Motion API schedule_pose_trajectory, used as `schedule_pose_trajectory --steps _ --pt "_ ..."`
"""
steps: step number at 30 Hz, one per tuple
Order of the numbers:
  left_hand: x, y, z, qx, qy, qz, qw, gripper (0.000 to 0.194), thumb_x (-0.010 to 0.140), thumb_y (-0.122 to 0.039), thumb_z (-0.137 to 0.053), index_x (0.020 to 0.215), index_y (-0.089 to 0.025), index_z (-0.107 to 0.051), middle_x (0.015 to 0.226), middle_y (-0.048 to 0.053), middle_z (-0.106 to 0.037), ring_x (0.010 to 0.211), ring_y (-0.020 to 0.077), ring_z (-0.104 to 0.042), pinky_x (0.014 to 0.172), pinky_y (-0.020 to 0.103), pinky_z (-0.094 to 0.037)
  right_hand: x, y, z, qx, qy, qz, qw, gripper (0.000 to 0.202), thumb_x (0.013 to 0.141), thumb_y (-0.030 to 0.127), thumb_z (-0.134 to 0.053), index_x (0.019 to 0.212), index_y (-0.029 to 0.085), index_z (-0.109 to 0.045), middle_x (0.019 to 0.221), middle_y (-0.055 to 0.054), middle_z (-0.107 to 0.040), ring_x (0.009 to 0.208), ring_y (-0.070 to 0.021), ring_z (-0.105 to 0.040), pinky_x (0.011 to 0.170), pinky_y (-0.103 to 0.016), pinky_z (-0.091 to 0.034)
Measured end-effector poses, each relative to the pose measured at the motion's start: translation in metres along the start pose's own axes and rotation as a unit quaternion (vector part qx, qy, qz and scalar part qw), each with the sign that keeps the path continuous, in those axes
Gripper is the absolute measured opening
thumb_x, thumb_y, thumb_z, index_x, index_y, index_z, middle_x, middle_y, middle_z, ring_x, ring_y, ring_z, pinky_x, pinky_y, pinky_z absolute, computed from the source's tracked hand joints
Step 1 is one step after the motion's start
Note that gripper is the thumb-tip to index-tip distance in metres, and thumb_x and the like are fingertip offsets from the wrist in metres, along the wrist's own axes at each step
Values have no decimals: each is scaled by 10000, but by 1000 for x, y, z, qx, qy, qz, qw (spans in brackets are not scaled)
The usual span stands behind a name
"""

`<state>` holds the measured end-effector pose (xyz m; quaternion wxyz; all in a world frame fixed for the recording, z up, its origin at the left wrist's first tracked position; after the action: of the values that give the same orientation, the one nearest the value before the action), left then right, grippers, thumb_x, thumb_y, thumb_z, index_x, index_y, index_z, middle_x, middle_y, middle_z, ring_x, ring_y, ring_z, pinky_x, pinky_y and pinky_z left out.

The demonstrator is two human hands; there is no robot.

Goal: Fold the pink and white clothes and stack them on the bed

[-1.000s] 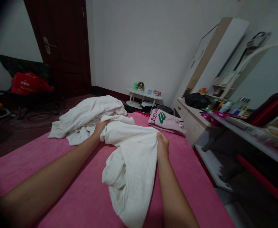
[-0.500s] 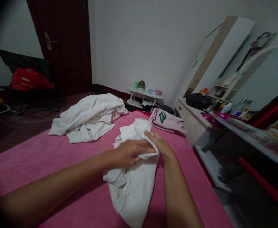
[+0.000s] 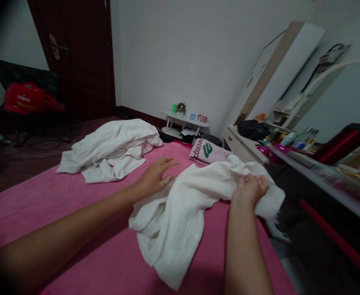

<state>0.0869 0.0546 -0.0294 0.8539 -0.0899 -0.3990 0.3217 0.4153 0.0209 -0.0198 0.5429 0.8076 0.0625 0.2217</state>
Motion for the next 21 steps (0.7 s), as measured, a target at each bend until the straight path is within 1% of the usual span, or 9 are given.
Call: schedule_pose_trajectory --steps 3,4,6,8,9,12,16,19,21 --pt "-1 26 -10 6 133 97 986 632 796 -358 -628 1360 -117 -473 1350 175 -514 1242 291 -482 1020 398 -397 -14 -3 -10 -17 21 -35 999 513 609 218 -589 1117 243 -528 1139 -40 -579 1018 -194 -596 789 -346 -517" --pt "-3 31 -12 -5 189 117 975 706 770 -411 -653 1379 -115 -452 1320 171 -546 1194 289 -529 987 378 -426 -21 -4 -17 -39 68 -39 996 492 595 233 -617 1085 230 -574 1125 -42 -602 1006 -207 -601 794 -352 -514" --pt "-7 36 -14 -26 282 130 950 787 716 -481 -686 1388 -146 -451 1235 138 -618 1072 267 -611 900 328 -472 -35 -5 -31 -106 206 -15 973 462 572 211 -626 1034 203 -642 1100 -47 -646 1019 -225 -600 858 -370 -492" --pt "-12 33 -16 -21 331 106 937 740 687 -507 -699 1335 -198 -519 1182 104 -654 1018 254 -632 851 304 -478 -48 -11 -39 -197 346 40 916 486 557 129 -574 1028 184 -678 1117 -57 -664 1077 -230 -582 949 -377 -444" --pt "-14 31 -16 -9 343 87 935 682 674 -504 -707 1278 -218 -573 1165 92 -663 1014 255 -631 839 301 -474 -52 -15 -40 -249 392 68 883 526 548 88 -538 1045 179 -684 1145 -62 -661 1109 -227 -569 987 -372 -417" --pt "-15 24 -16 19 345 52 937 441 674 -398 -705 1080 -228 -687 1067 64 -697 952 246 -638 773 279 -461 -57 -35 -32 -407 436 115 795 663 554 35 -512 1187 185 -637 1268 -71 -606 1185 -216 -532 1042 -346 -370" --pt "-2 30 4 13 312 86 946 260 682 -242 -636 922 -208 -730 878 32 -719 782 197 -644 642 237 -426 -56 -56 -20 -508 460 110 720 589 610 121 -636 1197 171 -635 1263 -97 -611 1161 -227 -559 1009 -311 -402" --pt "14 44 42 84 207 120 967 226 701 -256 -621 888 -205 -737 876 53 -713 804 224 -637 649 262 -428 -54 -60 -19 -540 468 125 688 551 635 149 -658 1185 183 -642 1248 -94 -620 1159 -228 -562 1002 -306 -405" --pt "21 54 72 158 114 161 968 222 713 -275 -618 891 -224 -741 893 65 -707 840 258 -632 684 296 -442 -53 -59 -22 -543 468 151 681 597 639 121 -650 1231 183 -609 1281 -89 -599 1184 -222 -543 1029 -308 -381"
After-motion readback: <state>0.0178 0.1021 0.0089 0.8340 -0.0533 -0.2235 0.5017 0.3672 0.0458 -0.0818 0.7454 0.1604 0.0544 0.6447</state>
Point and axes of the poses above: each hand's wrist, its own x-axis towards the middle knuckle, its own z-axis out of the back of the hand, y = z × x, the point moved 2 cm from there along x, towards the middle knuckle
